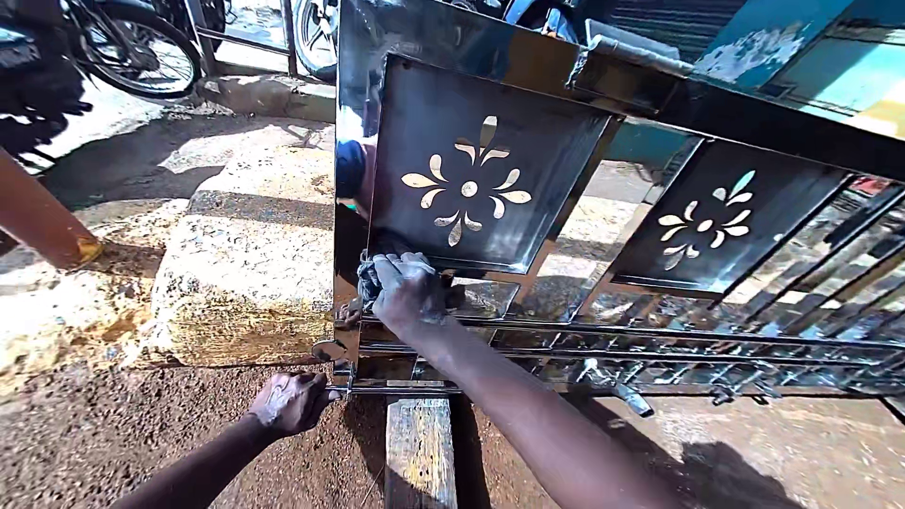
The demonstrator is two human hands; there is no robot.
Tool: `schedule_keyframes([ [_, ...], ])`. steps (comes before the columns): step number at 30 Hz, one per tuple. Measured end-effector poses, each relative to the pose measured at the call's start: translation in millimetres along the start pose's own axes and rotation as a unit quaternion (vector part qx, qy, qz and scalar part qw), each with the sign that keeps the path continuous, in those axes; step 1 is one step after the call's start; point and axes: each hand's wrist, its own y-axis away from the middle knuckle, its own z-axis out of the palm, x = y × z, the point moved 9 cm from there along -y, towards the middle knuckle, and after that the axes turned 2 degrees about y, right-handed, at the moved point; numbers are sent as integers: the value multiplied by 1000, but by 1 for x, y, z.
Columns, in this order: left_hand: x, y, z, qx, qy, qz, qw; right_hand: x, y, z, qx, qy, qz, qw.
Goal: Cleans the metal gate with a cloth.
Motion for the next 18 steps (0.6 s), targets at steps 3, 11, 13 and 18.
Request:
schedule_keyframes([
  [3, -3, 2, 5, -102, 11, -35, 994, 13, 4, -6, -32, -10, -20, 999],
  [11, 6, 0, 3, -191, 44, -82, 977, 137, 67, -91, -90, 153, 31, 984],
  [13, 6, -2, 5, -206, 45, -95, 973, 111, 62, -69, -54, 130, 0, 990],
  [18, 2, 7, -12, -165, 87, -139, 973, 60, 29, -32, -79, -114, -49, 989],
])
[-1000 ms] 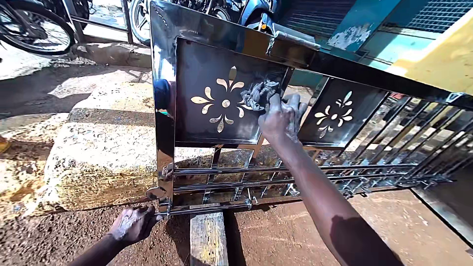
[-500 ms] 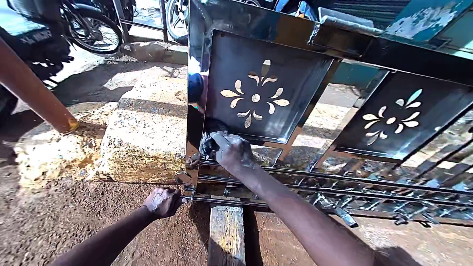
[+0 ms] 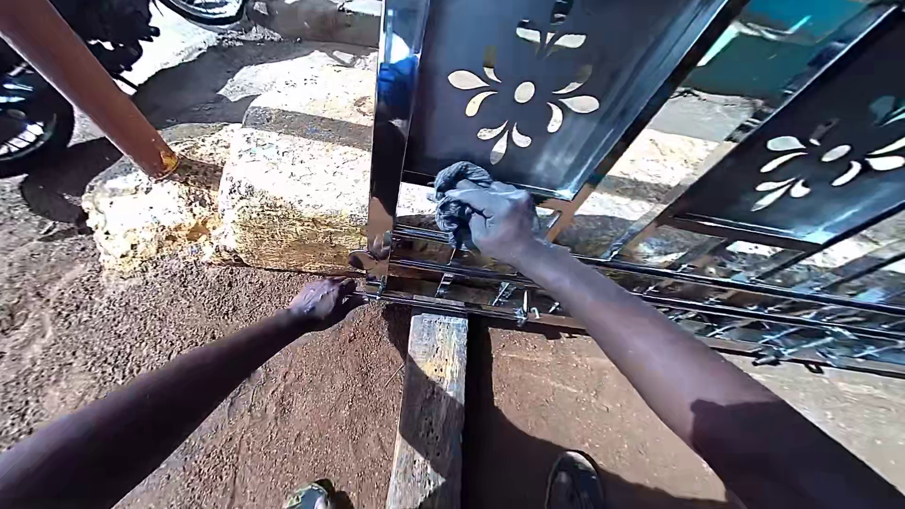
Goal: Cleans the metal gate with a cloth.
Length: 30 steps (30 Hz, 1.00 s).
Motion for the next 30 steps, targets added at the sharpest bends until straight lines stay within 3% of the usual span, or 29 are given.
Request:
schedule_keyframes([
  [2, -9, 12, -8, 55, 45, 11, 997, 12, 1, -10, -161, -61, 53, 984],
  [4, -22, 21, -14, 106, 88, 19, 990, 34, 15, -46, -235, -43, 71, 968],
  [7, -35, 27, -7, 110, 131, -54, 984, 77, 47, -120, -245, -9, 103, 964],
  [12, -40, 28, 11, 139, 254, -138, 947, 132, 158, -187, -249, -59, 336, 906],
  [17, -53, 31, 23, 174, 463, -231, 838, 157, 261, -160, -192, -192, 508, 818],
  [18, -55, 32, 26, 182, 498, -245, 812, 160, 278, -147, -199, -225, 523, 798],
  [22, -58, 29, 35, 185, 597, -270, 733, 150, 308, -129, -262, -212, 524, 782],
  [26, -54, 30, 36, 185, 643, -284, 687, 158, 321, -124, -264, -213, 533, 775],
  [30, -54, 31, 36, 195, 627, -292, 695, 170, 333, -125, -243, -225, 551, 766],
])
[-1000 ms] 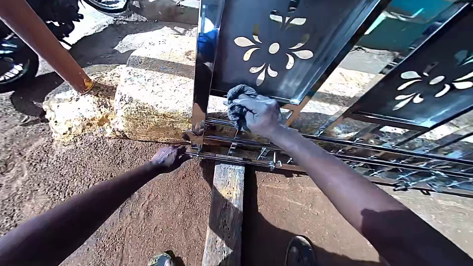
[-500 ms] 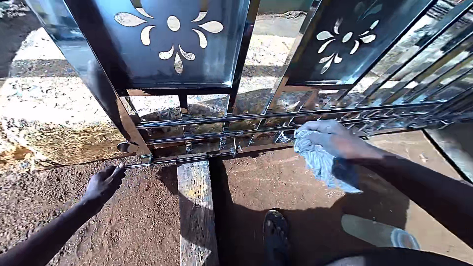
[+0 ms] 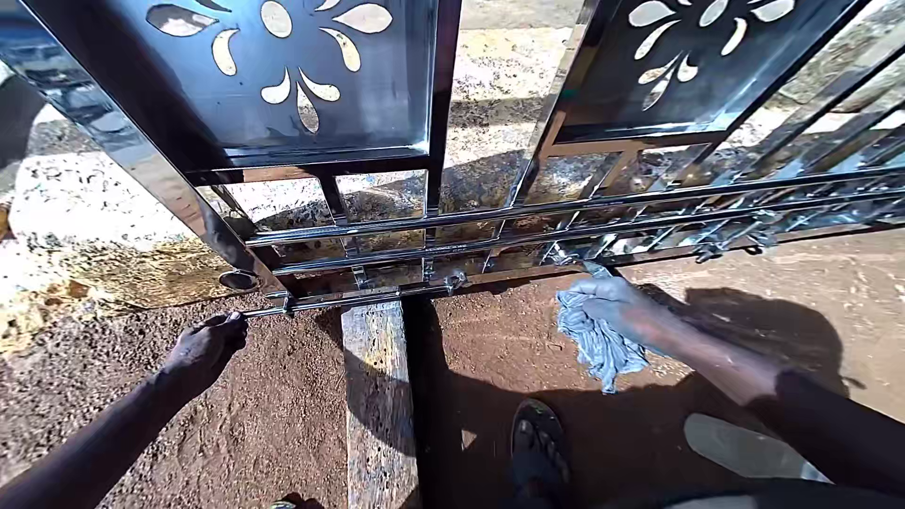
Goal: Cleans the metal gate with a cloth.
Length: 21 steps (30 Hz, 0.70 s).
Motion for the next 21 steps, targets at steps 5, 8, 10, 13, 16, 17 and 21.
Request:
schedule_keyframes([
  [5, -2, 4, 7, 18, -31, -1, 999, 19, 1, -4, 12, -6, 3, 1000],
  [8, 0, 4, 7, 28, -55, 15, 998, 29, 3, -7, 21, -17, -3, 1000],
  [10, 2, 4, 4, 36, -92, 35, 994, 34, 5, -8, 24, -23, -2, 999],
  [13, 8, 6, 2, 36, -161, 50, 985, 43, 6, -8, 26, -10, -3, 1000],
  [16, 15, 7, 0, 30, -208, 57, 976, 48, 13, -6, 25, 5, 5, 1000],
  [17, 17, 6, -1, 24, -216, 63, 974, 49, 17, -5, 25, 7, 9, 1000],
  [21, 20, -2, -2, -1, -216, 115, 970, 71, 32, -5, 23, 28, 26, 999],
])
